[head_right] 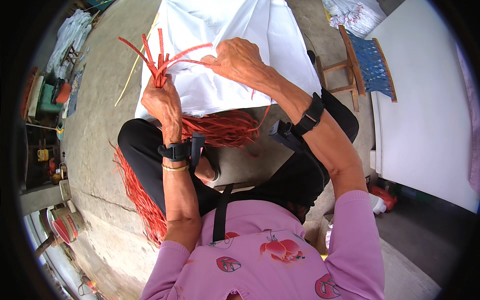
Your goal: Bundling and threading red plastic strips together using a needle tool.
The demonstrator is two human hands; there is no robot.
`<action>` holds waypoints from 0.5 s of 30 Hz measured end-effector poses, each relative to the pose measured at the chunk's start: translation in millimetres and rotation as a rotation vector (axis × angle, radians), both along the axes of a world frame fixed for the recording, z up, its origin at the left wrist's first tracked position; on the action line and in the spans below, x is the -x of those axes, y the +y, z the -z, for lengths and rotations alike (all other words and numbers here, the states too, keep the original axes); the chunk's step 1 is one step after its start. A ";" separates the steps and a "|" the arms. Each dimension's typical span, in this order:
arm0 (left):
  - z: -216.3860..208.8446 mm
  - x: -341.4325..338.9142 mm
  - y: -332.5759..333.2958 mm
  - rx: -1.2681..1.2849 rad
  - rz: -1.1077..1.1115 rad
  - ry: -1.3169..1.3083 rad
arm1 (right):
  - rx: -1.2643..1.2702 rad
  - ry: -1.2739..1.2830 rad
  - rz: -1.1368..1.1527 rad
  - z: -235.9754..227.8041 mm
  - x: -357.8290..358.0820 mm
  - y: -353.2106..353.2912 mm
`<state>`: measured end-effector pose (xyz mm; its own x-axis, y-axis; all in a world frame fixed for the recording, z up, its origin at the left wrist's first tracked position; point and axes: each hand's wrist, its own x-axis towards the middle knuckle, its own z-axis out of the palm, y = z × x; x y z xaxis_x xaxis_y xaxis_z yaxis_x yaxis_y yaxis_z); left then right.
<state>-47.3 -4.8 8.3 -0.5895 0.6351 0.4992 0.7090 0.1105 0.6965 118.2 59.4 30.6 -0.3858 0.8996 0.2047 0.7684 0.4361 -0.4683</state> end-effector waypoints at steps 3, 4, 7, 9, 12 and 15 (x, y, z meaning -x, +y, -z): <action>1.8 3.6 0.1 -0.024 0.028 -0.066 | -0.054 -0.020 -0.032 -2.6 1.6 2.7; 3.2 2.2 0.7 -0.023 0.027 -0.066 | -0.064 -0.032 -0.065 -2.0 1.5 4.1; 4.4 -13.5 0.0 -0.054 0.043 -0.108 | -0.066 -0.023 -0.121 5.2 0.6 7.7; 2.1 -24.2 -3.9 -0.103 0.098 -0.029 | -0.058 -0.002 -0.148 6.3 2.5 7.0; 27.2 -31.6 6.1 -0.256 0.169 0.081 | 0.060 -0.068 -0.069 10.2 6.5 11.1; 18.5 -49.7 4.7 -0.337 0.261 0.100 | 0.099 0.229 -0.192 45.3 6.3 27.9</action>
<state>2.4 -0.1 -10.2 -0.3688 0.5482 0.7506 0.7488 -0.3033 0.5893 111.9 87.3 -14.8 -0.5049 0.8344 0.2209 0.5463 0.5070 -0.6667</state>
